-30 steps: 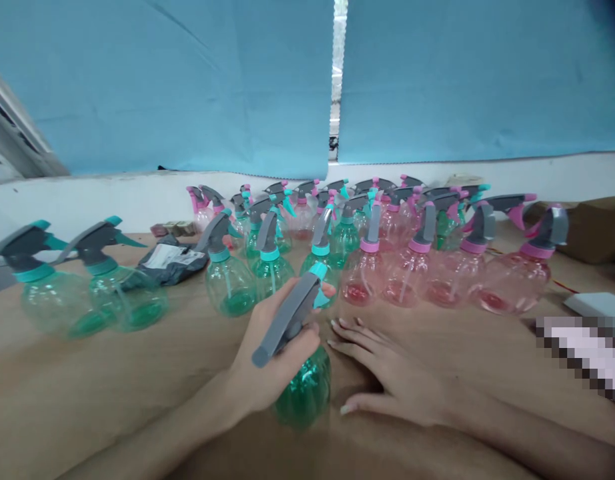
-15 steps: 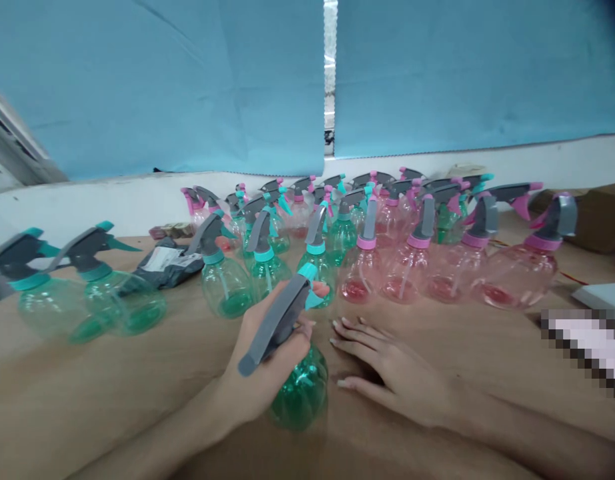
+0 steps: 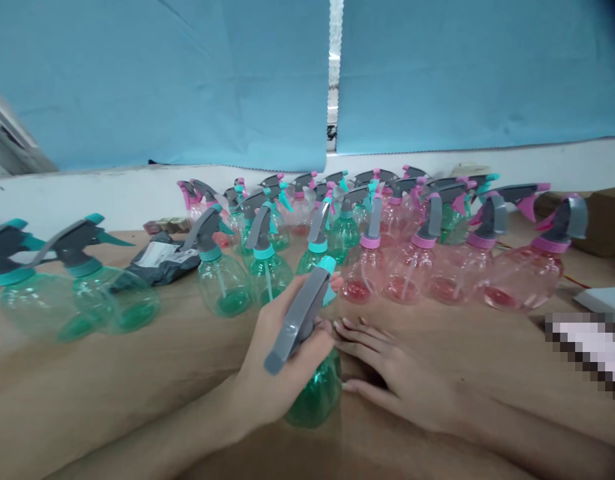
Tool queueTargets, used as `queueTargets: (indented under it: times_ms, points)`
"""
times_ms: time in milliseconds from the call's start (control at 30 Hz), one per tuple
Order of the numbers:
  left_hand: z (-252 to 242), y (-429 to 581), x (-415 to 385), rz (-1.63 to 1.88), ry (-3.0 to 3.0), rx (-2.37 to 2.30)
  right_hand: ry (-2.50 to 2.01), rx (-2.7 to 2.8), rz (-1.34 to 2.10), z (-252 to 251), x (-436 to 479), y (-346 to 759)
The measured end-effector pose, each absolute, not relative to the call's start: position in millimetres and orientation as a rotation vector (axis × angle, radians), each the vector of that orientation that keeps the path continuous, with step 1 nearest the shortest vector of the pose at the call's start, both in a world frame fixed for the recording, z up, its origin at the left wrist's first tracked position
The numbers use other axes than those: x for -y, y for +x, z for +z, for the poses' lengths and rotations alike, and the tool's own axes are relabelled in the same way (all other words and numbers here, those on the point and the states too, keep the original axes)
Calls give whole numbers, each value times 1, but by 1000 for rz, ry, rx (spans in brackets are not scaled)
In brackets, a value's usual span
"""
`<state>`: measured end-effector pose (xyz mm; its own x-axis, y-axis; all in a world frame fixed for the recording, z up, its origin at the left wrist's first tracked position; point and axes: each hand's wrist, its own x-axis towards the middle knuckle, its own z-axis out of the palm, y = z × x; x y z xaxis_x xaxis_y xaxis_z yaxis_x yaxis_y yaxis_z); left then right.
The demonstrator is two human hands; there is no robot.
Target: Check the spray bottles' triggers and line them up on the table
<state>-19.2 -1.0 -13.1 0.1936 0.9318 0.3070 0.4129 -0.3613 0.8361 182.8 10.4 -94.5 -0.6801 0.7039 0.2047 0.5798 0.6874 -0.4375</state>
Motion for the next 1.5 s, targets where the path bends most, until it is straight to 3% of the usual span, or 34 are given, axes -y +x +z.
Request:
queueTargets:
  times_ms: [600, 1167, 1500]
  points:
    - [11, -15, 4, 1033, 1837, -1164, -982, 2530, 481, -97, -11, 184]
    - [-17, -15, -12, 1258, 2047, -1244, -1001, 2538, 444, -102, -12, 185]
    - [21, -25, 2, 1067, 2082, -1133, -1006, 2537, 453, -99, -11, 185]
